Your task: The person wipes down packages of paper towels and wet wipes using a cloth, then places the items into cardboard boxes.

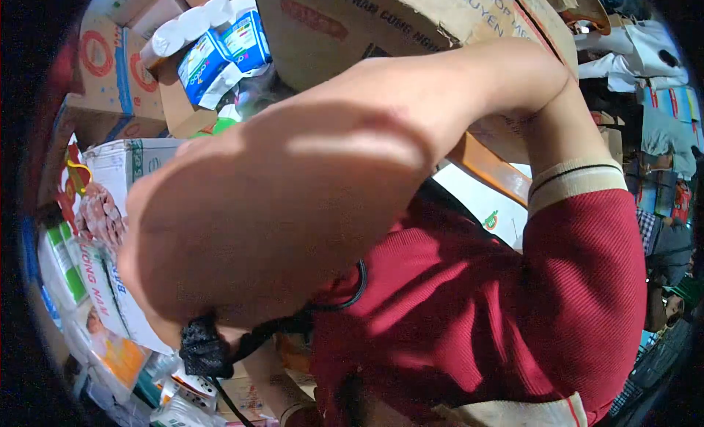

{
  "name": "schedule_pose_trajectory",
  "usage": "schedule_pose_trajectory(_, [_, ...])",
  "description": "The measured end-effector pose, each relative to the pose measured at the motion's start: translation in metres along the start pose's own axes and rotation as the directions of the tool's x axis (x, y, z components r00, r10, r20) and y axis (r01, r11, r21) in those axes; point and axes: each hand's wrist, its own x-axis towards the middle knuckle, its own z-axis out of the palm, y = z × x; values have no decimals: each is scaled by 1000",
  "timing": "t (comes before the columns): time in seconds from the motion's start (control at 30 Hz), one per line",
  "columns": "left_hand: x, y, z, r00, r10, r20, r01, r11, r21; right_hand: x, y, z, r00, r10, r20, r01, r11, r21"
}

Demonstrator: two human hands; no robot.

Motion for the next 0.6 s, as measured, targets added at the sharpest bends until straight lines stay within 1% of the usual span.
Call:
schedule_pose_trajectory(0.33, [-6, 6, 25, 996, -21, 86, 30, 995, -99, 3, -3, -2, 998, 7, 63, -6, 1000, -11])
schedule_pose_trajectory(0.6, [-7, 7, 47, 987, -23, 157, 47, 987, -152, 0, -13, -6, 999, 14, 47, -12, 999, -35])
